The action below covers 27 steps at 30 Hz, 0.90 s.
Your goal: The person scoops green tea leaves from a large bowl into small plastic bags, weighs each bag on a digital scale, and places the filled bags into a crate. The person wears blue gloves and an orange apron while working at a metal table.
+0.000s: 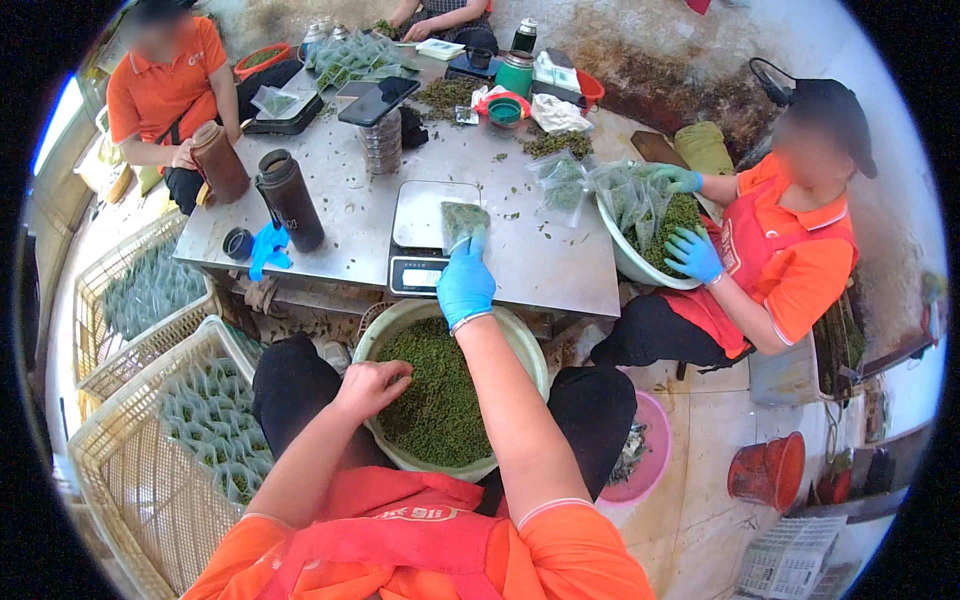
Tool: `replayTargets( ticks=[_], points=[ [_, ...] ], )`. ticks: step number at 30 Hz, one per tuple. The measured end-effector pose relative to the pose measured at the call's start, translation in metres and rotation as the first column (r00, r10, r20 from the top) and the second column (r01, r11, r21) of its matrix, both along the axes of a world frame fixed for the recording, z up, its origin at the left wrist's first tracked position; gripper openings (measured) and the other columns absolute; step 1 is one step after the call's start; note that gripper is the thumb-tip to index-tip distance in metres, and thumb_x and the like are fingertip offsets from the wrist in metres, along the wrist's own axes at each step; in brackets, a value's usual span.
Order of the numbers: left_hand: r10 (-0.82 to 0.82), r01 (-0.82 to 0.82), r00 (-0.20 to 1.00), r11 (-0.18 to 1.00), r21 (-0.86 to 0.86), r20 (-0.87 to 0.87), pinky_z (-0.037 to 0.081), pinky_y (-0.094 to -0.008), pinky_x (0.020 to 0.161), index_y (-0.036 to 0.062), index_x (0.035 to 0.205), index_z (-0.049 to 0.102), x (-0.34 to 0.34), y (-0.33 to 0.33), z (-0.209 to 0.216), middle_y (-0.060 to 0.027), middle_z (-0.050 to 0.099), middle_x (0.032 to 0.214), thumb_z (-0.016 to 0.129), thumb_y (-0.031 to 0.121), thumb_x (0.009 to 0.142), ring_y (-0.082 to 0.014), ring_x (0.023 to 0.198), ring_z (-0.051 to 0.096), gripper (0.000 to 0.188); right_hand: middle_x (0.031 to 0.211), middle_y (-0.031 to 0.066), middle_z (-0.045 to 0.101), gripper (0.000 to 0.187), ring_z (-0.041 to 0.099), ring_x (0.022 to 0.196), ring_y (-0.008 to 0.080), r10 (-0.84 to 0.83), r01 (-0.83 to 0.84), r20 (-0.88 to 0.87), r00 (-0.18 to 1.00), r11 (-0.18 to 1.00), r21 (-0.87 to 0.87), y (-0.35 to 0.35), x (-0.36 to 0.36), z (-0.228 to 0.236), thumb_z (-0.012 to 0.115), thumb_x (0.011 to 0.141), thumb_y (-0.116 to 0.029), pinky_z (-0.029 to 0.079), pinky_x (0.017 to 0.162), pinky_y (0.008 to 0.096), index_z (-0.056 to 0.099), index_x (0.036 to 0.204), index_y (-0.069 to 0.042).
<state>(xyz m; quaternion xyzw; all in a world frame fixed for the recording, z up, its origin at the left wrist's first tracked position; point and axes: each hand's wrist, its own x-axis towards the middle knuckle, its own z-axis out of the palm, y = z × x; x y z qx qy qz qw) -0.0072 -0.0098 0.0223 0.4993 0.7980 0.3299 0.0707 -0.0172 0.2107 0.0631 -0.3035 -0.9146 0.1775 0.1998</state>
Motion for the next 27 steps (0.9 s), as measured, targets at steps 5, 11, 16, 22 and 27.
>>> replayTargets(
  ticks=[5, 11, 16, 22, 27],
  points=[
    [-0.033, 0.033, 0.999, 0.999, -0.005, -0.005, 0.049, -0.0397, 0.058, 0.0109, 0.089, 0.061, 0.002, -0.001, -0.007, -0.0110, 0.062, 0.069, 0.060, 0.023, 0.080, -0.0284, 0.063, 0.062, 0.015, 0.131, 0.0190, 0.042, 0.049, 0.060, 0.082, 0.0404, 0.090, -0.076, -0.225, 0.970, 0.995, 0.066, -0.001, 0.024, -0.021, 0.049, 0.077, -0.008, 0.050, 0.070, 0.0461, 0.044, 0.125, -0.009],
    [-0.046, 0.047, 0.999, 0.997, -0.065, 0.020, 0.049, -0.0387, 0.060, 0.0110, 0.092, 0.063, 0.003, 0.003, -0.004, -0.0115, 0.063, 0.071, 0.061, 0.024, 0.080, -0.0281, 0.066, 0.063, 0.018, 0.138, 0.0203, 0.033, 0.054, 0.060, 0.080, 0.0410, 0.046, -0.049, -0.068, 0.997, 0.998, -0.034, -0.011, 0.020, 0.015, 0.050, 0.076, -0.007, 0.050, 0.069, 0.0472, 0.041, 0.129, -0.011],
    [-0.020, 0.020, 1.000, 1.000, -0.010, 0.003, 0.049, -0.0388, 0.057, 0.0117, 0.088, 0.062, 0.003, 0.003, -0.007, -0.0103, 0.063, 0.068, 0.060, 0.023, 0.080, -0.0275, 0.061, 0.062, 0.014, 0.134, 0.0215, 0.038, 0.046, 0.060, 0.082, 0.0412, 0.027, -0.027, -0.065, 0.997, 1.000, -0.010, 0.004, -0.003, 0.004, 0.049, 0.076, -0.005, 0.050, 0.069, 0.0470, 0.046, 0.121, -0.004],
    [-0.029, 0.029, 1.000, 0.999, -0.020, -0.008, 0.049, -0.0392, 0.058, 0.0118, 0.089, 0.063, 0.003, 0.003, -0.009, -0.0107, 0.063, 0.069, 0.060, 0.024, 0.081, -0.0280, 0.063, 0.062, 0.015, 0.132, 0.0188, 0.042, 0.047, 0.053, 0.105, 0.0370, 0.167, -0.166, -0.335, 0.927, 0.986, 0.032, -0.003, 0.030, -0.014, 0.047, 0.076, 0.000, 0.047, 0.084, 0.0404, 0.046, 0.123, -0.004],
    [-0.037, 0.037, 0.999, 0.999, -0.019, -0.017, 0.050, -0.0396, 0.060, 0.0110, 0.091, 0.064, 0.002, 0.006, -0.011, -0.0115, 0.064, 0.072, 0.061, 0.025, 0.081, -0.0283, 0.066, 0.063, 0.017, 0.138, 0.0187, 0.035, 0.053, 0.059, 0.090, 0.0404, 0.102, -0.113, -0.167, 0.981, 0.992, -0.056, -0.014, 0.039, 0.000, 0.048, 0.076, -0.002, 0.049, 0.076, 0.0453, 0.042, 0.129, -0.006]
  ],
)
